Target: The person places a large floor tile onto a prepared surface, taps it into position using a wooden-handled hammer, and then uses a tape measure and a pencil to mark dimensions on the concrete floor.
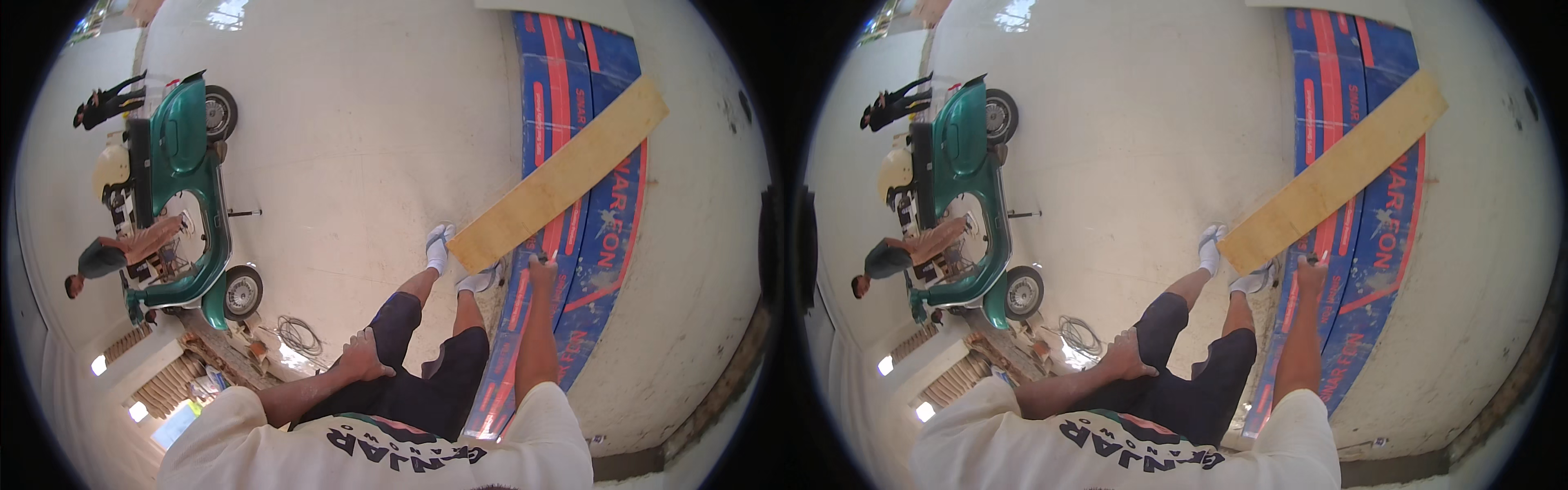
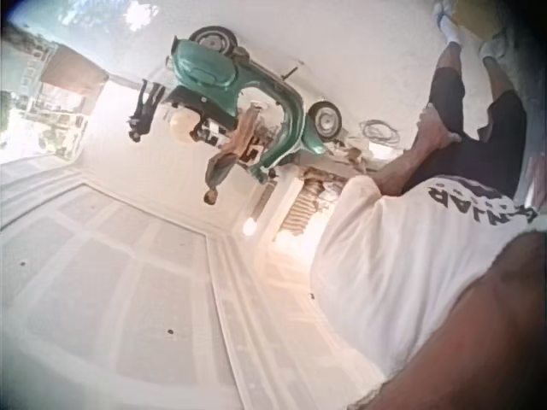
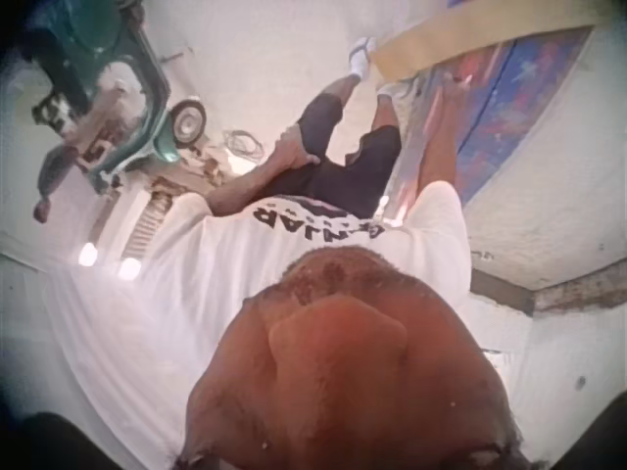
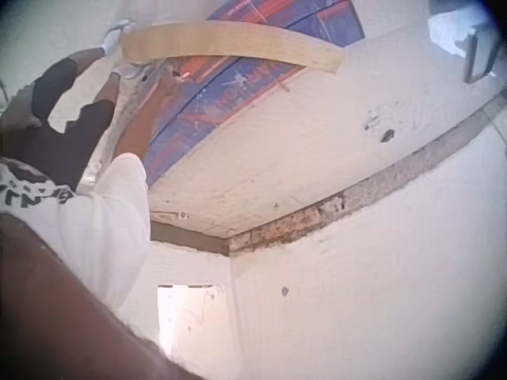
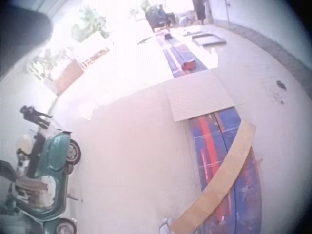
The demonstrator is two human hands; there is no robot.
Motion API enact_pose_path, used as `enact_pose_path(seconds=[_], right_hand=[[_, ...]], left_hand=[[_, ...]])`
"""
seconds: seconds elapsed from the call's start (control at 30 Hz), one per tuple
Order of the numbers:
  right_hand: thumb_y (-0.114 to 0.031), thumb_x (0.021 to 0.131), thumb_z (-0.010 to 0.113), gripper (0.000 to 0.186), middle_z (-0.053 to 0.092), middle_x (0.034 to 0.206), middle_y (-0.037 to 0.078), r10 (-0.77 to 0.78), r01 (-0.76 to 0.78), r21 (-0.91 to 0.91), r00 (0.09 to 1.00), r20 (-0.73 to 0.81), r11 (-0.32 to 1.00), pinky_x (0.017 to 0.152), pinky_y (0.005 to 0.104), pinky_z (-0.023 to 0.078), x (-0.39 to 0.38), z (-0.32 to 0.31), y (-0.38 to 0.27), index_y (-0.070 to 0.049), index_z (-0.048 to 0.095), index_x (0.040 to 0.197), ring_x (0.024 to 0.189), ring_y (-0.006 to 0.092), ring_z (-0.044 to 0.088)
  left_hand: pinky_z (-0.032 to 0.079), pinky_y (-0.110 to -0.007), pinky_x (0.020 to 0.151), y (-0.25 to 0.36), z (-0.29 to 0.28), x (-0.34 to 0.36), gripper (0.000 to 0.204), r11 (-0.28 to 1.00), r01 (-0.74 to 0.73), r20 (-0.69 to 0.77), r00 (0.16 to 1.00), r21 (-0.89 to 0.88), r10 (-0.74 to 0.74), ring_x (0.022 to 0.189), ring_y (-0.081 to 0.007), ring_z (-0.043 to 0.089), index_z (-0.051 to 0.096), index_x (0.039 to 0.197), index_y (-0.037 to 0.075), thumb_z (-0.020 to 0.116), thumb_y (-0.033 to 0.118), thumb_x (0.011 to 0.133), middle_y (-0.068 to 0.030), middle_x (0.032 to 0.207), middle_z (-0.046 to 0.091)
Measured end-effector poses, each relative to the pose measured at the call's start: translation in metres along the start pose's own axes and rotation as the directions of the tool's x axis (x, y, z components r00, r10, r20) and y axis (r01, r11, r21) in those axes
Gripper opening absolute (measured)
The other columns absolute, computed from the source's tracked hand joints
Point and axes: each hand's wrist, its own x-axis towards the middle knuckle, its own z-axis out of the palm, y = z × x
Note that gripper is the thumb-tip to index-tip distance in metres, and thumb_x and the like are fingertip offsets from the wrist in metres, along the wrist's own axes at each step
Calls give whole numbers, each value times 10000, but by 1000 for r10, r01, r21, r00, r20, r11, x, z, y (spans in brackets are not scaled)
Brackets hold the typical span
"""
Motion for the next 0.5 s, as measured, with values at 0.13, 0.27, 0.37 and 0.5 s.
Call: enact_pose_path(seconds=[0.13,0.27,0.37,0.5], right_hand=[[-416,651,813,578,671,961,207,-281,287,2,934,220,958,852,454,487,-130,-28,-42,32,574,929,938,388,643],[-402,654,850,528,570,774,83,-417,529,-78,743,524,845,700,385,485,-239,-60,-83,-42,500,816,736,233,573],[-325,736,831,388,588,715,11,-444,673,-69,557,702,736,593,316,461,-296,-61,-111,-42,574,801,628,133,543],[-267,789,797,307,609,701,-8,-326,850,-110,314,892,515,562,289,444,-447,-70,-178,-26,608,812,614,92,547]], left_hand=[[415,-519,1063,-32,25,-18,1133,984,19,53,999,-175,-9,1303,-413,466,335,1375,-104,878,534,612,-270,1342,488],[399,-518,1081,-40,89,-32,1041,884,-116,-147,988,-454,54,1366,-419,402,345,1402,-75,840,491,682,-272,1435,421],[363,-512,1116,-48,81,-68,1003,756,-434,-542,831,-490,125,1397,-434,358,320,1445,-53,809,451,729,-288,1480,374],[284,-503,1169,-73,80,-112,1047,669,-663,-848,522,-336,92,1422,-442,314,273,1488,-44,816,429,728,-303,1501,339]])
